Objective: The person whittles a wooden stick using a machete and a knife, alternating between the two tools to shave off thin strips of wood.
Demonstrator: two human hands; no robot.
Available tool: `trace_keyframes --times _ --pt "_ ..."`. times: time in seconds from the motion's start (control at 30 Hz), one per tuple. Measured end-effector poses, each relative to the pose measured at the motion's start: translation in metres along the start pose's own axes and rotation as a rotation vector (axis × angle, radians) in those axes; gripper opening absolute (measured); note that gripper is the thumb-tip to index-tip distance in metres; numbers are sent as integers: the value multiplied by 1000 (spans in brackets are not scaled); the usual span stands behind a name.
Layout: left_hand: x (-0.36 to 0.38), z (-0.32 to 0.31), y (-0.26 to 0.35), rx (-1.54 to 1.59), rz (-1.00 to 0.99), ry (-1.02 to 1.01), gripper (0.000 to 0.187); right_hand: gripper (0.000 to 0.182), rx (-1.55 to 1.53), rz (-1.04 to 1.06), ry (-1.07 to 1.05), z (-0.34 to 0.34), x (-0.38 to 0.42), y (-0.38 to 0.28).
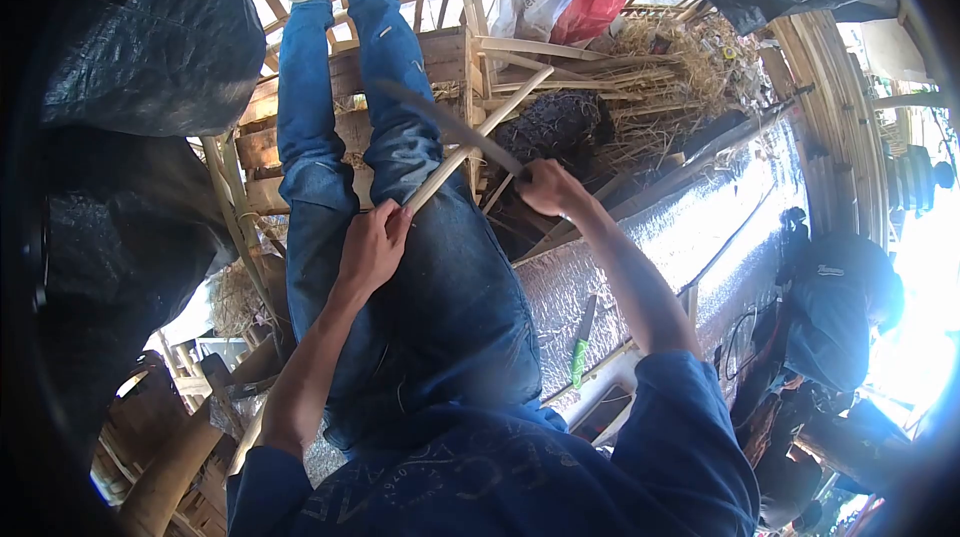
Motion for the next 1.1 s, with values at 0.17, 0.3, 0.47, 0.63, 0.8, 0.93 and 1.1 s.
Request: trace_keyframes --times 0.17,0.3,0.47,0.63,0.8,0.93,1.1 --pt "6 1 -4 -39 -13 15 29 29 -419 -447 -39 36 -60 73" --pt "1 -1 -4 -32 15 4 28 19 -456 -442 -177 23 -34 53" --pt "-2 0 -4 2 31 -27 30 20 -388 -296 -363 -15 24 5" --pt "11 18 15 -334 37 -72 25 27 -311 -254 -165 4 23 2" --pt "99 96 41 -386 117 -38 17 25 -315 -295 -216 -4 50 -11" --pt "133 112 22 -257 235 -16 19 25 -266 -159 -16 -8 66 -15" --pt "87 82 15 -172 47 18 18 27 -581 -359 -124 1 92 -26"
Point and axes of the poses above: each hand's wrist, its own x-axis away from the middle knuckle, its own z-axis out of the back of the hand, y = z × x, the point moved 6 cm from there along -x, towards the middle knuckle, and after that the axes turned 12 degrees about -z, right-handed, at the moved point
